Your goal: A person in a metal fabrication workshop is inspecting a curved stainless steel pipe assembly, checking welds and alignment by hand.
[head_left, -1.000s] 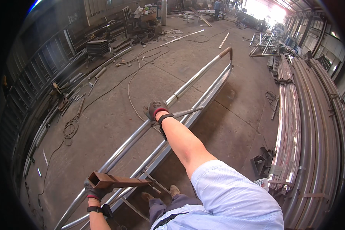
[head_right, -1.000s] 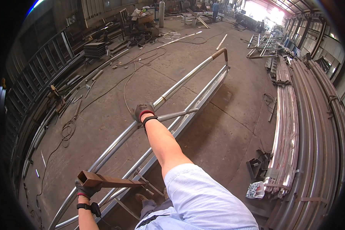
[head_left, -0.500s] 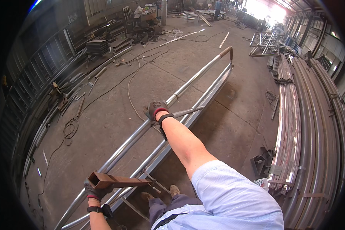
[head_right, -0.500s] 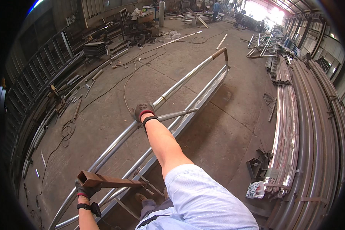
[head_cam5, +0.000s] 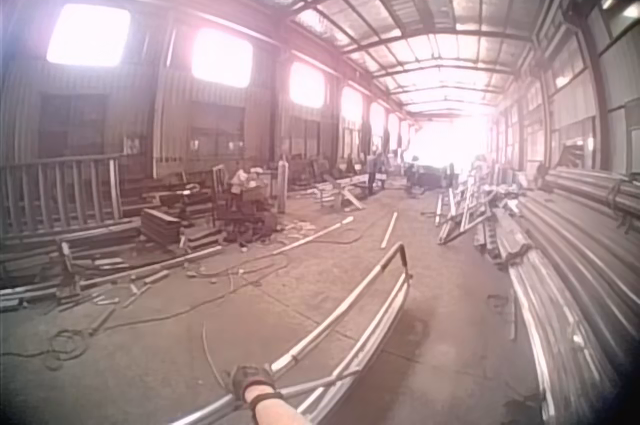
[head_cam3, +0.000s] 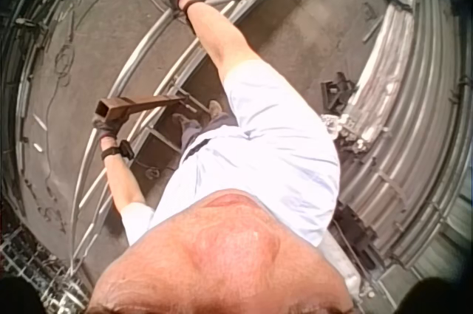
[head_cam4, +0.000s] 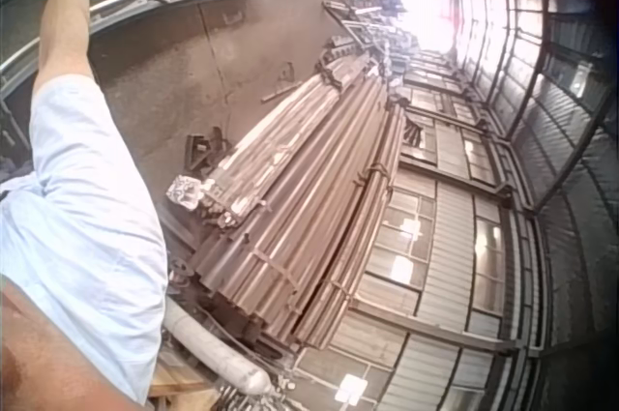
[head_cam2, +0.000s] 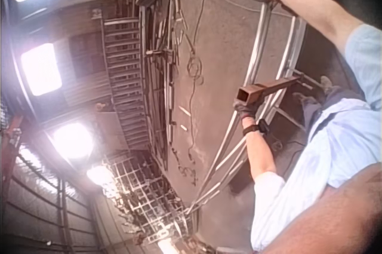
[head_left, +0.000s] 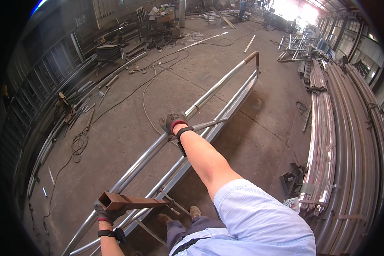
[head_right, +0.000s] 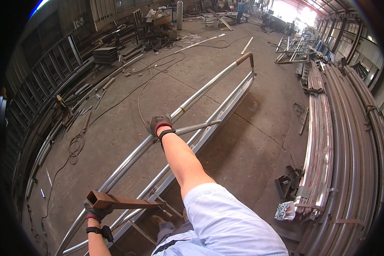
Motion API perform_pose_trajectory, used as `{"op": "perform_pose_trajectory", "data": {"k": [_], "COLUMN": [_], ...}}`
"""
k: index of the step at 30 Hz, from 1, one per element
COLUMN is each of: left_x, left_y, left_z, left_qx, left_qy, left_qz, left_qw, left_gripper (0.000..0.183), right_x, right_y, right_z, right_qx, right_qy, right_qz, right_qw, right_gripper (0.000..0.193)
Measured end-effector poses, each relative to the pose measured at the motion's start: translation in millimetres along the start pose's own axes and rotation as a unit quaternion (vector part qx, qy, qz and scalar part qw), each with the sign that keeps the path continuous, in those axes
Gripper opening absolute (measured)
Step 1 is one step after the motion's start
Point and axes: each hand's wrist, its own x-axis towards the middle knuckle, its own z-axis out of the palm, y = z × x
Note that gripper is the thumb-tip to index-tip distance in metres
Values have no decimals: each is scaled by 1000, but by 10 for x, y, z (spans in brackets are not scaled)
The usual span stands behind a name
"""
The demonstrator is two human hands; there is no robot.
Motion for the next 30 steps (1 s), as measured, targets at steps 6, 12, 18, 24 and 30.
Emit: {"op": "perform_pose_trajectory", "data": {"k": [6, 12, 18, 24, 30], "left_x": [4, 66, -31, 3, -12], "left_y": [13, 123, -116, -48, -61], "left_z": [-6, -68, 75, 60, 70], "left_qx": [36, 22, 44, 41, 3], "left_qy": [-45, -95, -42, -38, -12], "left_qz": [10, -15, 6, 3, 3], "left_qw": [998, 995, 998, 998, 1000], "left_gripper": [70, 67, 68, 68, 70], "right_x": [11, 30, -10, 25, 16], "right_y": [-12, 55, -31, 25, 10], "right_z": [-3, 33, -9, 35, 25], "right_qx": [-6, -8, -11, -13, -6], "right_qy": [-4, 3, 7, 14, 16], "right_qz": [-3, 0, -6, -2, -3], "right_qw": [1000, 1000, 1000, 1000, 1000], "right_gripper": [56, 55, 55, 55, 55]}}
